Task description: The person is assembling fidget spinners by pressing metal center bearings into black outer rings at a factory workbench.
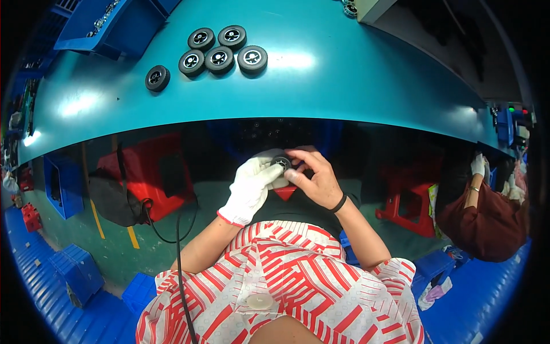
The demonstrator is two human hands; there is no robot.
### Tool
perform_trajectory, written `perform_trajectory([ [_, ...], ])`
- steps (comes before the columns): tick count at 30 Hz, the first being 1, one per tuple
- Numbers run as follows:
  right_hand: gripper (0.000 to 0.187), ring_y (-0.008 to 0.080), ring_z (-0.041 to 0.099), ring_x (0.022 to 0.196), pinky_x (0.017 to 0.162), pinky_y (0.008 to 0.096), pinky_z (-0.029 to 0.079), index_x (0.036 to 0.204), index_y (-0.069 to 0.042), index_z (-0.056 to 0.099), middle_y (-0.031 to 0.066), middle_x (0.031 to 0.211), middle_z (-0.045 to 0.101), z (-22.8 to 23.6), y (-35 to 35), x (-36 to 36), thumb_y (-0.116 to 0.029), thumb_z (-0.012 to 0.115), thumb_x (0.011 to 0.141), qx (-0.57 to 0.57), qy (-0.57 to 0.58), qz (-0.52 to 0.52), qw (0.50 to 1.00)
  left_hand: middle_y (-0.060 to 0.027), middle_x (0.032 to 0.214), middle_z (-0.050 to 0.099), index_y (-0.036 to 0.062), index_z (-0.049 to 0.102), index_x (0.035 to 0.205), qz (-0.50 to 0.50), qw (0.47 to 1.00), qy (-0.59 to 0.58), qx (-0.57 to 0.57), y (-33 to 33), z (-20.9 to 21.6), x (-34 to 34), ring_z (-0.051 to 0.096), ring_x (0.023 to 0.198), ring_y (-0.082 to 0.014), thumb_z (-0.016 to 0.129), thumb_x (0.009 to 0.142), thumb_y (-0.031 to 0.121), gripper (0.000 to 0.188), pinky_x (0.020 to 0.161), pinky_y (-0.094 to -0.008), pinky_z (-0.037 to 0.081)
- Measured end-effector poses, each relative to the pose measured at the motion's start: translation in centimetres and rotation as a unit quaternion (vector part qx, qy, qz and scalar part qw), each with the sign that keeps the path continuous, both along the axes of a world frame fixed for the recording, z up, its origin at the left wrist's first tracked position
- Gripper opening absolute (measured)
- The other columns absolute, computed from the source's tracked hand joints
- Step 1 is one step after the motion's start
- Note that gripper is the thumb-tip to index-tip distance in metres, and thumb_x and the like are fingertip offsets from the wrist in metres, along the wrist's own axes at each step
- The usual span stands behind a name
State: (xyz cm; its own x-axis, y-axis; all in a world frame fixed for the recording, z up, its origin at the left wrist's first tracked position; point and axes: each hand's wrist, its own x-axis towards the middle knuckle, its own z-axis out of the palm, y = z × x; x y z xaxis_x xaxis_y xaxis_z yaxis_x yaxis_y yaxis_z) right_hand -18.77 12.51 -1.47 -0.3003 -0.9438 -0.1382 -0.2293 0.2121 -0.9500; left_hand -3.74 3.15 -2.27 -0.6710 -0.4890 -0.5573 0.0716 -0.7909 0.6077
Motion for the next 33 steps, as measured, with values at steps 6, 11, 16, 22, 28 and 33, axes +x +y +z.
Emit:
perform_trajectory([
  [6, 0.05, 0.0306, 0.058, 0.087, 0.07, 0.0346, 0.05, 0.113, -0.005, 0.056, 0.014, 0.1, 0.057, -0.2, -0.6, 0.9, -0.017, 0.076, 0.069, -0.065, 0.242, 0.047, 0.967, -0.012, 0.101, 0.062, -0.0046, 0.055, 0.115, 0.022, 1.0, 0.001, -0.018, 0.1, -0.1, 0.0, 0.063, 0.088, -0.0164, 0.064, 0.084, 0.004, 0.033, 0.074, -0.0246, 0.054],
  [11, 0.047, 0.0288, 0.059, 0.083, 0.068, 0.0342, 0.05, 0.107, -0.003, 0.058, 0.0127, 0.093, 0.059, -1.3, -0.7, 1.3, -0.014, 0.077, 0.066, -0.121, 0.239, 0.037, 0.963, -0.014, 0.105, 0.061, -0.0066, 0.054, 0.114, -0.016, 0.989, -0.067, -0.131, 0.1, -0.8, 0.3, 0.062, 0.087, -0.0172, 0.063, 0.083, 0.005, 0.033, 0.073, -0.0261, 0.054],
  [16, 0.044, 0.028, 0.059, 0.082, 0.068, 0.0335, 0.05, 0.105, -0.003, 0.058, 0.0122, 0.092, 0.058, -1.7, -0.1, 1.6, -0.012, 0.077, 0.067, -0.031, 0.168, 0.022, 0.985, -0.0119, 0.095, 0.065, -0.0053, 0.057, 0.114, -0.066, 0.984, -0.085, -0.145, -0.5, -0.4, -0.1, 0.063, 0.081, -0.0144, 0.066, 0.082, 0.005, 0.034, 0.071, -0.0226, 0.051],
  [22, 0.05, 0.0285, 0.059, 0.086, 0.072, 0.036, 0.05, 0.111, -0.007, 0.056, 0.0127, 0.099, 0.057, -0.4, -0.5, 0.7, -0.014, 0.079, 0.067, -0.053, 0.21, 0.091, 0.972, -0.0115, 0.094, 0.065, -0.0063, 0.053, 0.118, -0.133, 0.954, -0.131, -0.234, -0.9, 0.1, 0.0, 0.063, 0.08, -0.0145, 0.067, 0.081, 0.005, 0.041, 0.07, -0.0229, 0.051],
  [28, 0.05, 0.0287, 0.059, 0.088, 0.073, 0.0354, 0.05, 0.109, -0.006, 0.056, 0.0115, 0.1, 0.058, -0.5, -0.7, 1.0, -0.013, 0.079, 0.065, -0.03, 0.192, 0.025, 0.981, -0.0127, 0.095, 0.064, -0.0078, 0.048, 0.123, -0.057, 0.978, -0.09, -0.18, 0.0, 0.1, -0.6, 0.062, 0.081, -0.0143, 0.068, 0.08, 0.006, 0.05, 0.07, -0.0229, 0.051],
  [33, 0.048, 0.0278, 0.06, 0.087, 0.071, 0.0342, 0.051, 0.105, -0.005, 0.057, 0.012, 0.099, 0.059, -0.7, -0.8, 0.3, -0.014, 0.08, 0.064, -0.113, 0.227, 0.077, 0.964, -0.0114, 0.092, 0.063, -0.0074, 0.048, 0.124, -0.071, 0.976, -0.088, -0.185, -0.3, 0.6, -0.2, 0.061, 0.079, -0.0128, 0.069, 0.08, 0.008, 0.051, 0.069, -0.0223, 0.05],
])
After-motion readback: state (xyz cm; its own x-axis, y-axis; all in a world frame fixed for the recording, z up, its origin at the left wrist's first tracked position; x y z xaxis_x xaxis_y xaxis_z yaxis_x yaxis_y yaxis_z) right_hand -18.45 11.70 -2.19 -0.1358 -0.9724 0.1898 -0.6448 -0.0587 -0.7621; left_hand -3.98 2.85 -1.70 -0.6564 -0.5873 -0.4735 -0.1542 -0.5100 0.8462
